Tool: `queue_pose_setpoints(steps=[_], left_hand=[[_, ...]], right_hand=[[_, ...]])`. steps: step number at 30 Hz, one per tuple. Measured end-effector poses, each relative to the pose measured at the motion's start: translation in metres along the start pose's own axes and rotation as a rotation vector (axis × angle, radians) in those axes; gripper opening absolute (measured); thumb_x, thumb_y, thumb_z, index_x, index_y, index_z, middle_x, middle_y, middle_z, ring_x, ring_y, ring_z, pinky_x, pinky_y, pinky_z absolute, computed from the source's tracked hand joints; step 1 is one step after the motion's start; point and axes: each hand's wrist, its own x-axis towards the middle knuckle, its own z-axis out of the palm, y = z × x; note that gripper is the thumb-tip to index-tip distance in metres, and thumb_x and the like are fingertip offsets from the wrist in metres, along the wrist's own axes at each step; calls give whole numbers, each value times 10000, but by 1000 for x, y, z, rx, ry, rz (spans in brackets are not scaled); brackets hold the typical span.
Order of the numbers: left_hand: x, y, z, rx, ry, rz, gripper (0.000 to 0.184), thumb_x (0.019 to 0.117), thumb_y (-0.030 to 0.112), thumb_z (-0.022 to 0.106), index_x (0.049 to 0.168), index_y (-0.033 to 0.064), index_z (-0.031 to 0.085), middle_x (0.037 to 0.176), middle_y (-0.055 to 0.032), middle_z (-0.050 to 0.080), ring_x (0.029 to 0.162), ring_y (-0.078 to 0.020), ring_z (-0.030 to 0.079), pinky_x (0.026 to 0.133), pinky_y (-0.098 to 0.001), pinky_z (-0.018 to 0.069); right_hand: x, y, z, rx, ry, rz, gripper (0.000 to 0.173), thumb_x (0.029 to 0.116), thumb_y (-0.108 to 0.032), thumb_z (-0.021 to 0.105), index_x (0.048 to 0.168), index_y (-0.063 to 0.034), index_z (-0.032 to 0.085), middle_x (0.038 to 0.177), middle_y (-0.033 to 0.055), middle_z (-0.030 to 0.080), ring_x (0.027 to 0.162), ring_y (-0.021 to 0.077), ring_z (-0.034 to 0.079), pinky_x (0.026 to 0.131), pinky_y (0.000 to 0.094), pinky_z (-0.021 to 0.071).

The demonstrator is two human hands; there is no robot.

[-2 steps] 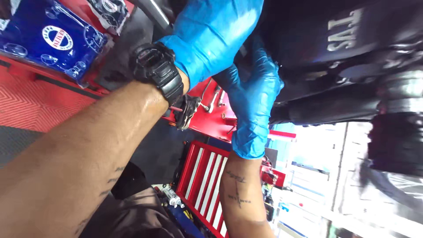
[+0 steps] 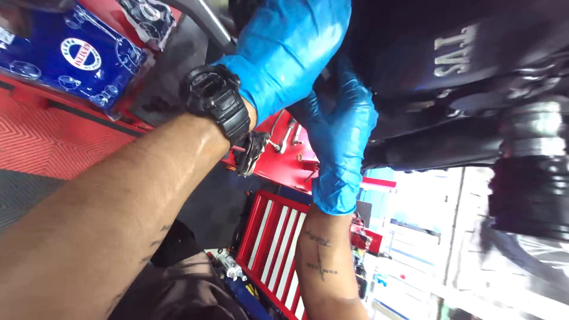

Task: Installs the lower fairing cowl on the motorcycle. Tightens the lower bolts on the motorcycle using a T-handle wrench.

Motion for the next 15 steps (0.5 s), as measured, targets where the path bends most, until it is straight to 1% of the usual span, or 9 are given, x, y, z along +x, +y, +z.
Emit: queue_pose_setpoints(steps=[3, 7, 9, 10, 11, 12, 13, 14, 15], left_hand=[[1, 1, 1, 49, 11, 2, 615, 879, 281, 762, 1346, -54, 543, 1356, -258, 561, 1237, -415, 584, 948, -516, 520], [-2, 5, 1, 96, 76, -11, 445, 938, 127, 657, 1317, -83, 556, 1339, -254, 579, 1235, -393, 599, 894, -453, 554], [-2, 8, 1, 137, 109, -5, 385, 960, 76, 603, 1300, -102, 570, 1317, -255, 598, 1225, -384, 607, 845, -430, 557], [-2, 7, 2, 154, 103, 0, 396, 974, 87, 592, 1319, -106, 559, 1339, -258, 589, 1248, -385, 594, 863, -430, 554], [-1, 3, 11, 170, 121, 10, 409, 997, 105, 558, 1352, -97, 539, 1371, -255, 572, 1279, -386, 575, 912, -433, 544], [4, -10, 40, 182, 262, 42, 387, 1019, 125, 484, 1348, -67, 552, 1344, -238, 583, 1257, -382, 580, 938, -440, 531], [21, -31, 91, 134, 590, 92, 359, 1011, 175, 437, 1245, -15, 632, 1218, -208, 631, 1160, -387, 605, 919, -466, 514], [33, -42, 116, 124, 678, 82, 360, 1025, 220, 405, 1209, 31, 649, 1179, -178, 631, 1141, -385, 600, 922, -478, 506], [34, -42, 114, 134, 560, 29, 355, 1035, 219, 394, 1210, 47, 651, 1176, -169, 630, 1143, -382, 593, 914, -477, 506]], right_hand=[[-5, 0, -6, 75, -57, -16, 656, 945, -440, 693, 1539, -247, 491, 1412, 77, 624, 1324, 338, 536, 1052, 653, 378], [4, 4, 0, 69, -30, 7, 698, 871, -560, 724, 1486, -272, 562, 1369, 21, 663, 1323, 278, 545, 1064, 564, 422], [6, 0, -6, 29, -89, 41, 751, 854, -602, 719, 1504, -273, 535, 1390, 43, 641, 1330, 286, 541, 1045, 559, 450], [4, -2, -8, 4, -110, 32, 781, 862, -623, 697, 1527, -263, 502, 1406, 65, 626, 1326, 295, 548, 1030, 561, 468], [1, 1, -6, -14, -82, -10, 797, 864, -648, 675, 1529, -246, 496, 1378, 75, 642, 1278, 290, 588, 987, 553, 499], [-4, 4, -4, -25, -28, -48, 796, 853, -677, 664, 1512, -255, 515, 1307, 50, 680, 1185, 251, 648, 915, 525, 551], [-7, -8, -15, 14, -110, 25, 777, 860, -605, 714, 1516, -244, 506, 1311, 70, 676, 1180, 271, 649, 926, 563, 543], [-4, -19, -23, 19, -182, 107, 748, 862, -565, 740, 1493, -225, 527, 1314, 88, 671, 1206, 295, 634, 963, 592, 520], [1, -26, -25, -14, -216, 152, 697, 863, -565, 741, 1419, -174, 584, 1291, 124, 669, 1229, 334, 609, 987, 611, 486]])
